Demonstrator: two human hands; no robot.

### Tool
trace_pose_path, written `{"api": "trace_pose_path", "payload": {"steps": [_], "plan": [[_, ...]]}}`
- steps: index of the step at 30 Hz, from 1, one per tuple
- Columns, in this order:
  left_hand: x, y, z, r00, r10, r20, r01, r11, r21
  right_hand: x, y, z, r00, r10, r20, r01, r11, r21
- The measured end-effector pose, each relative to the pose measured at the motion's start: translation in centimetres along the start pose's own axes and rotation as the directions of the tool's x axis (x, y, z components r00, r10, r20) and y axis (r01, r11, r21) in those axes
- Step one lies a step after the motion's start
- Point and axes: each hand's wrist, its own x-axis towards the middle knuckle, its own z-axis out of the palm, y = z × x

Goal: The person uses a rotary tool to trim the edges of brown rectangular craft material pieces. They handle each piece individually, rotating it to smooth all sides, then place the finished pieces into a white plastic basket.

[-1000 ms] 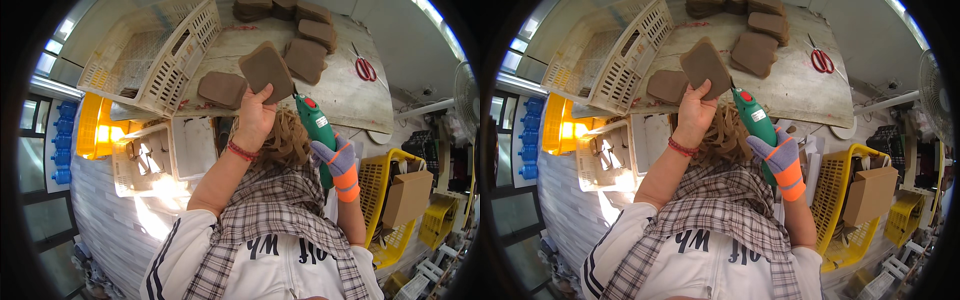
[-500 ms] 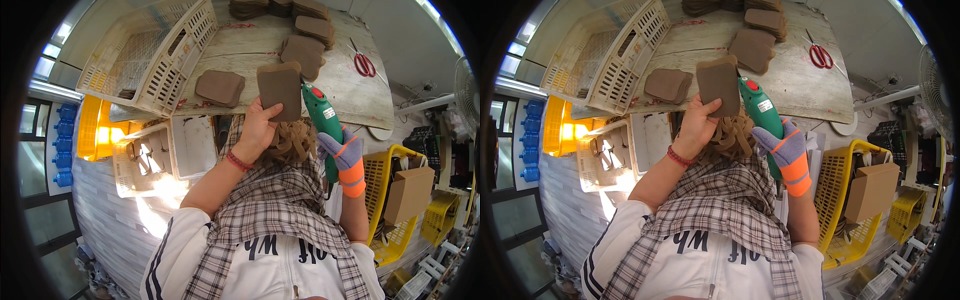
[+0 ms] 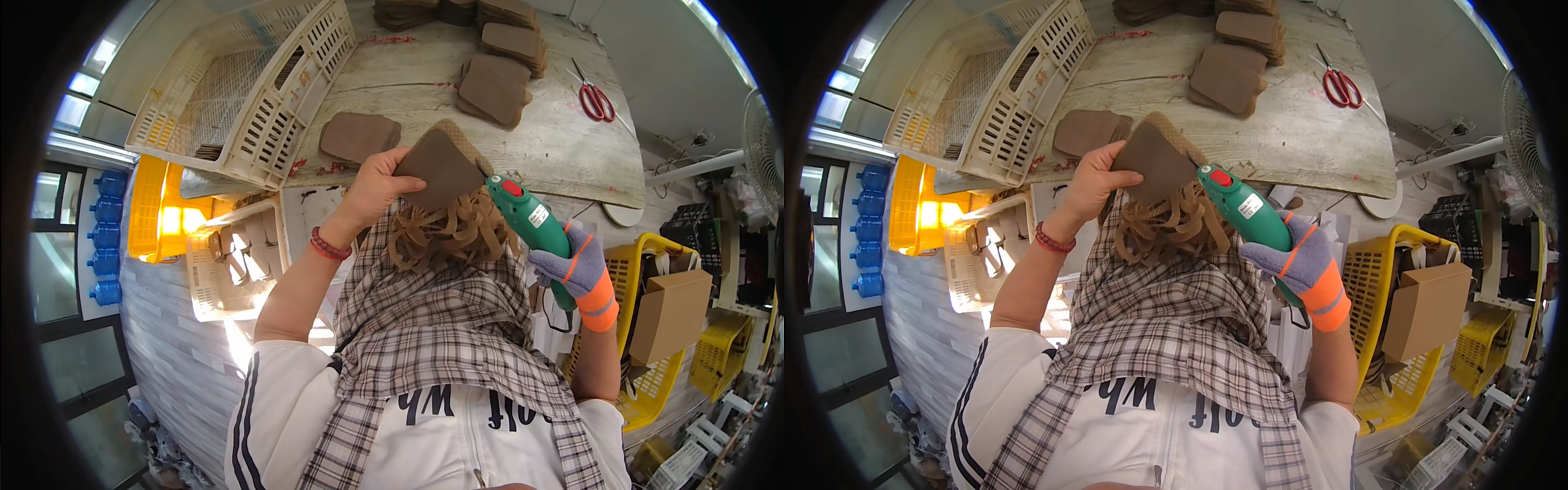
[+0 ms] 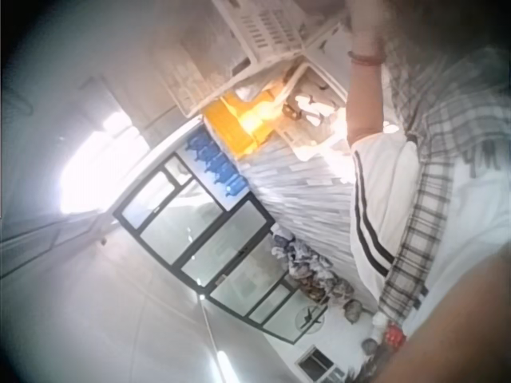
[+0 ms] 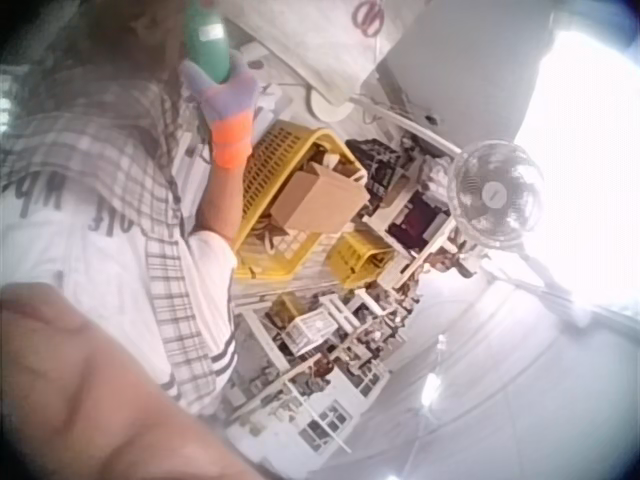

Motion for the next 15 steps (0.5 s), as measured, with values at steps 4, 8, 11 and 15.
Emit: {"api": "trace_pose_path", "payload": {"steps": [4,8,11,15], "plan": [[-0.2,0.0,-1.0,0.990,-0.092,0.107,0.079,0.989,0.127,0.0,0.9,0.5,0.999,-0.054,0.004,0.054,0.995,-0.085],[-0.8,-0.1,0.1,0.978,-0.168,0.120,0.158,0.983,0.089,0.3,0.7,1.2,0.996,-0.084,0.001,0.083,0.990,-0.112],[-1.2,0.2,0.3,0.965,-0.218,0.142,0.206,0.974,0.096,0.6,0.5,1.5,0.998,-0.054,0.010,0.055,0.998,-0.044],[-1.4,1.3,-0.2,0.970,-0.192,0.147,0.151,0.955,0.254,0.9,0.2,1.4,0.999,-0.006,0.047,0.008,0.999,-0.038]]}}
